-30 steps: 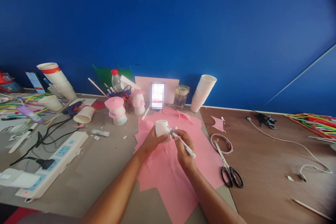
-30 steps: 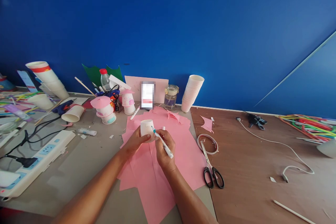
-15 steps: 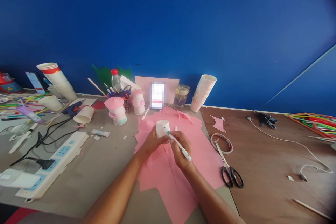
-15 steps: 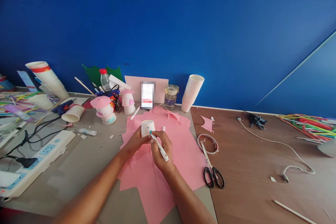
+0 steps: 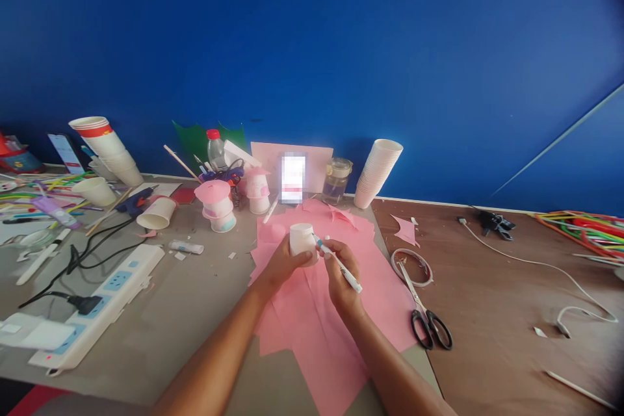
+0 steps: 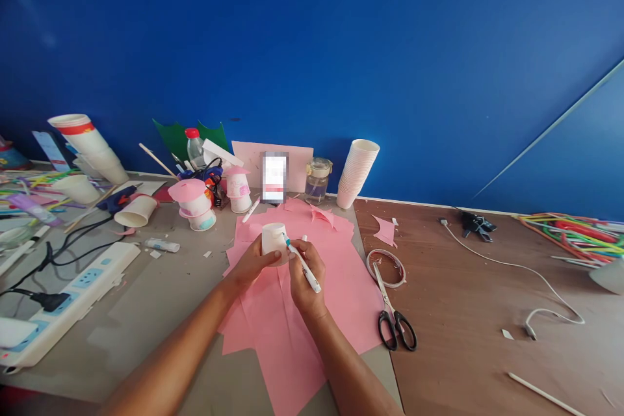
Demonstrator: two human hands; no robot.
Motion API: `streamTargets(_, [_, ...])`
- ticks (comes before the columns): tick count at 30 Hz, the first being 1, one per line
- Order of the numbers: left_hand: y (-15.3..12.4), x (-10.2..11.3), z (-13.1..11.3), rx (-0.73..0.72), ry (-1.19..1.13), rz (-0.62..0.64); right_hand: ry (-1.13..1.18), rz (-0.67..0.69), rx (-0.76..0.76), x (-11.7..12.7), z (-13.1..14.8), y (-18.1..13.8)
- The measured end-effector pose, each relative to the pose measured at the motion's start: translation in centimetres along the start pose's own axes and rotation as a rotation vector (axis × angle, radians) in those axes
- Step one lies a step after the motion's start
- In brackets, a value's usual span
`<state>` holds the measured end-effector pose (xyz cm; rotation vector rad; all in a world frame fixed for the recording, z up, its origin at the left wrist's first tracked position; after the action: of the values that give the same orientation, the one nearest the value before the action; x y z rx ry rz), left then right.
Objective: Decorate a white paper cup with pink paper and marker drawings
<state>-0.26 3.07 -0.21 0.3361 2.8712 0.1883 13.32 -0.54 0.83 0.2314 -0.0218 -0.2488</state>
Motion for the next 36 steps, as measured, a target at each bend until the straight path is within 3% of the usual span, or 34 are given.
streamTargets(14, [0.1,0.3,0.2,0.036,0.026,-0.003,-0.036,0.091,0.048,0.1,-0.5,-0.2])
streamTargets(20, [0.1,0.6,0.8,0.029,-0.02,-0.041,-0.023,-0.044,0.093,0.1,-0.7,-0.2])
streamTargets(29, [0.1,0.7,0.5,0.023,-0.147,-0.019,0.01,-0.168,-0.089,-0.1,-1.9,0.4])
streamTargets(36, [0.3,0.5,0.1,-0.008,-0.379,-0.009,-0.127,-0.116,0.135,-0.2,-2.0,0.2])
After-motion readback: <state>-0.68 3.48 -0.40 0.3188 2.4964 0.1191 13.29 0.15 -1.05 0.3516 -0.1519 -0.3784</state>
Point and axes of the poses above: each hand's wrist, its own y-axis towards the middle knuckle, its own x-axis out of the back of the hand, z = x × y, the point moved 1 cm from there along y, towards the middle knuckle, and after that the axes turned 11 degrees about -x, right-handed, at the moved point
